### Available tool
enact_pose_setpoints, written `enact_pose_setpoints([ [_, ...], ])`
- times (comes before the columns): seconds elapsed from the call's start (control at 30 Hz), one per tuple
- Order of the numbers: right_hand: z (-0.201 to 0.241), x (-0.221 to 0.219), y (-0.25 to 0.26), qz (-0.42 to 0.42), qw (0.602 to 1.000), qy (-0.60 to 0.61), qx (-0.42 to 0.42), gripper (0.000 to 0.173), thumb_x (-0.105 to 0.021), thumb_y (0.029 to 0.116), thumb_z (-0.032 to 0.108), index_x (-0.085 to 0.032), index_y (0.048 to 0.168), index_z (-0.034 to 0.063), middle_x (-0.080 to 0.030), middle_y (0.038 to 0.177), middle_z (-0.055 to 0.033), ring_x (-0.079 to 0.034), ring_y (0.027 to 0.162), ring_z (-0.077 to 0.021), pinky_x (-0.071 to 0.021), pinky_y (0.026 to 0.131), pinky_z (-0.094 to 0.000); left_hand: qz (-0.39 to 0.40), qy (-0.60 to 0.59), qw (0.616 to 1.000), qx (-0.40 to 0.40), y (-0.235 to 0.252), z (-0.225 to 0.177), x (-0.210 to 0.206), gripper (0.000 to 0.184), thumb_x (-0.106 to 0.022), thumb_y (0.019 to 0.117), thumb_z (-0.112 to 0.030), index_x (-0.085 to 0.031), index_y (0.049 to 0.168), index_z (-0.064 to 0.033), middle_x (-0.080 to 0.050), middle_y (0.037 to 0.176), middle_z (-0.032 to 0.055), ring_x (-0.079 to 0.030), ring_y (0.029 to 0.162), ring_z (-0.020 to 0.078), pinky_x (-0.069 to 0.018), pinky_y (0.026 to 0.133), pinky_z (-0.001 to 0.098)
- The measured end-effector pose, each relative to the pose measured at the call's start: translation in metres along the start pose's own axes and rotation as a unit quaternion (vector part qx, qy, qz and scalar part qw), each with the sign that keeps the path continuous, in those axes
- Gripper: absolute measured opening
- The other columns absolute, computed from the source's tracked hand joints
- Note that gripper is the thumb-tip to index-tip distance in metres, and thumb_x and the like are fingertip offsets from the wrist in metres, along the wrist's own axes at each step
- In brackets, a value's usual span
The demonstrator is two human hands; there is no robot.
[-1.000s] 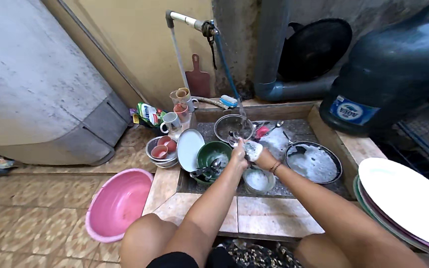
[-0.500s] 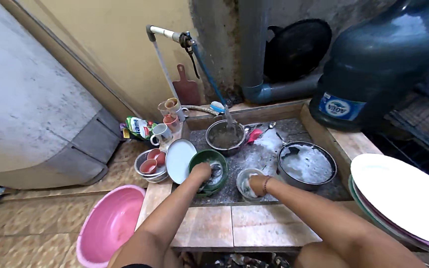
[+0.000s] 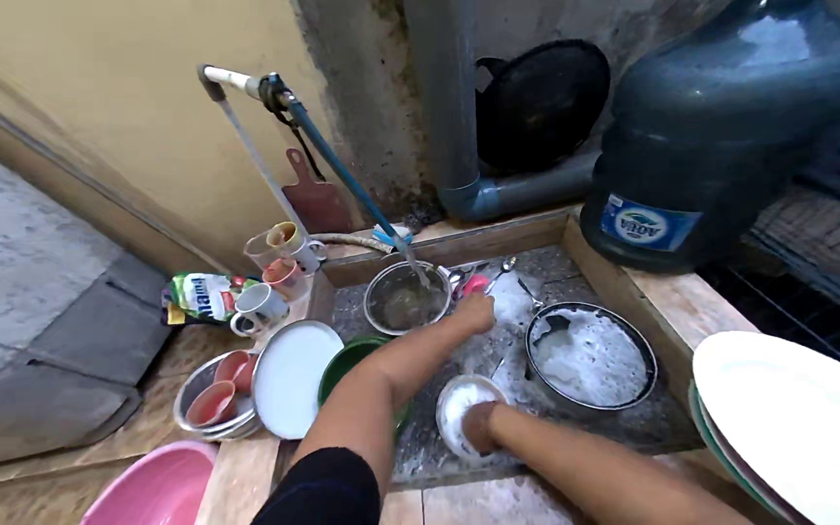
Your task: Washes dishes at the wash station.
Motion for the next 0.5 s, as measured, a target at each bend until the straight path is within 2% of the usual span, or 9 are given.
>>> enact_pose_setpoints([
  [0.03,0.001,-0.001,0.001,0.007,1.0,-0.002,0.001,0.032,-0.06,0.1002,0.015,-0.066,0.118,-0.0107,-0.063,0.129,-0.0318,-0.059,0.124,-0.0485,-0.0435,0.101,-0.0704,-0.019,0.003,1.0,0.015,0.022,0.006,0.002,0.058,-0.065,0.0981,-0.024,-0.049,0.145,0.0072,-0.046,0.151,0.0308,-0.042,0.143,0.046,-0.0381,0.115,0.0628],
  [0.1,0.004,-0.002,0.001,0.02,1.0,0.003,0.007,0.032,-0.059,0.101,0.014,-0.066,0.119,-0.0109,-0.063,0.13,-0.0316,-0.059,0.125,-0.0484,-0.0434,0.102,-0.0696,-0.039,0.011,0.997,0.059,0.058,0.022,0.006,0.062,-0.057,0.1023,-0.022,-0.038,0.152,0.0094,-0.031,0.161,0.031,-0.025,0.152,0.0465,-0.0261,0.121,0.0633],
  [0.17,0.004,-0.004,0.005,0.022,0.999,0.022,0.01,0.031,-0.059,0.1008,0.014,-0.067,0.118,-0.011,-0.063,0.128,-0.0318,-0.059,0.123,-0.0484,-0.0441,0.101,-0.0694,-0.039,0.031,0.993,0.104,0.087,0.037,0.006,0.07,-0.055,0.1046,-0.032,-0.031,0.155,0.01,-0.02,0.166,0.0307,-0.013,0.156,0.0471,-0.0173,0.123,0.067],
  [0.23,0.002,-0.005,0.007,0.023,0.999,0.033,0.017,0.03,-0.059,0.1007,0.013,-0.067,0.117,-0.0106,-0.064,0.128,-0.0312,-0.06,0.123,-0.0475,-0.0447,0.101,-0.0687,-0.036,0.061,0.988,0.14,0.114,0.053,0.002,0.091,-0.07,0.0923,-0.045,-0.031,0.156,0.0071,-0.025,0.165,0.0288,-0.014,0.156,0.0476,-0.014,0.121,0.0716],
  [0.27,0.001,-0.005,0.007,0.026,0.999,0.04,0.021,0.029,-0.059,0.1008,0.012,-0.067,0.117,-0.0105,-0.064,0.128,-0.0314,-0.059,0.124,-0.0477,-0.0443,0.101,-0.069,-0.031,0.074,0.986,0.145,0.127,0.06,-0.005,0.095,-0.071,0.0897,-0.05,-0.032,0.158,0.0035,-0.029,0.164,0.026,-0.014,0.156,0.0468,-0.0077,0.122,0.0719],
  [0.33,0.002,-0.001,0.008,0.045,0.998,0.041,0.017,0.029,-0.059,0.1009,0.011,-0.066,0.118,-0.0109,-0.063,0.128,-0.0322,-0.059,0.124,-0.0484,-0.0443,0.101,-0.0686,-0.013,0.092,0.985,0.143,0.141,0.067,-0.023,0.097,-0.061,0.0935,-0.057,-0.025,0.16,0.0023,-0.033,0.162,0.0272,-0.018,0.155,0.0471,0.0024,0.123,0.0701],
  [0.37,0.003,-0.001,0.009,0.051,0.998,0.043,0.015,0.029,-0.059,0.1008,0.011,-0.066,0.118,-0.0108,-0.063,0.128,-0.0322,-0.059,0.124,-0.0484,-0.0443,0.101,-0.0682,-0.014,0.092,0.986,0.137,0.141,0.065,-0.033,0.093,-0.054,0.0982,-0.057,-0.022,0.161,0.0039,-0.037,0.159,0.0307,-0.024,0.153,0.0476,0.003,0.124,0.0681],
  [0.43,0.005,0.0,0.01,0.058,0.997,0.052,0.006,0.029,-0.057,0.1016,0.011,-0.066,0.117,-0.0115,-0.062,0.128,-0.0327,-0.059,0.123,-0.0485,-0.0444,0.101,-0.0679,-0.013,0.086,0.99,0.114,0.131,0.053,-0.052,0.078,-0.047,0.1057,-0.045,-0.021,0.161,0.0037,-0.044,0.152,0.0334,-0.035,0.148,0.0472,-0.0043,0.125,0.0648],
  [0.5,0.007,0.003,0.01,0.06,0.997,0.047,0.007,0.029,-0.056,0.1022,0.011,-0.066,0.118,-0.0116,-0.062,0.128,-0.0329,-0.059,0.124,-0.0487,-0.0439,0.102,-0.068,0.01,0.077,0.993,0.088,0.114,0.039,-0.067,0.068,-0.052,0.1029,-0.021,-0.023,0.16,0.0037,-0.045,0.149,0.0358,-0.043,0.14,0.0506,-0.0263,0.119,0.0657],
])
Point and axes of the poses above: each hand's wrist, its own y-axis towards the middle knuckle, its own x-axis out of the back of the hand, z = x × y, the point moved 5 cm from there along y, towards the middle knuckle
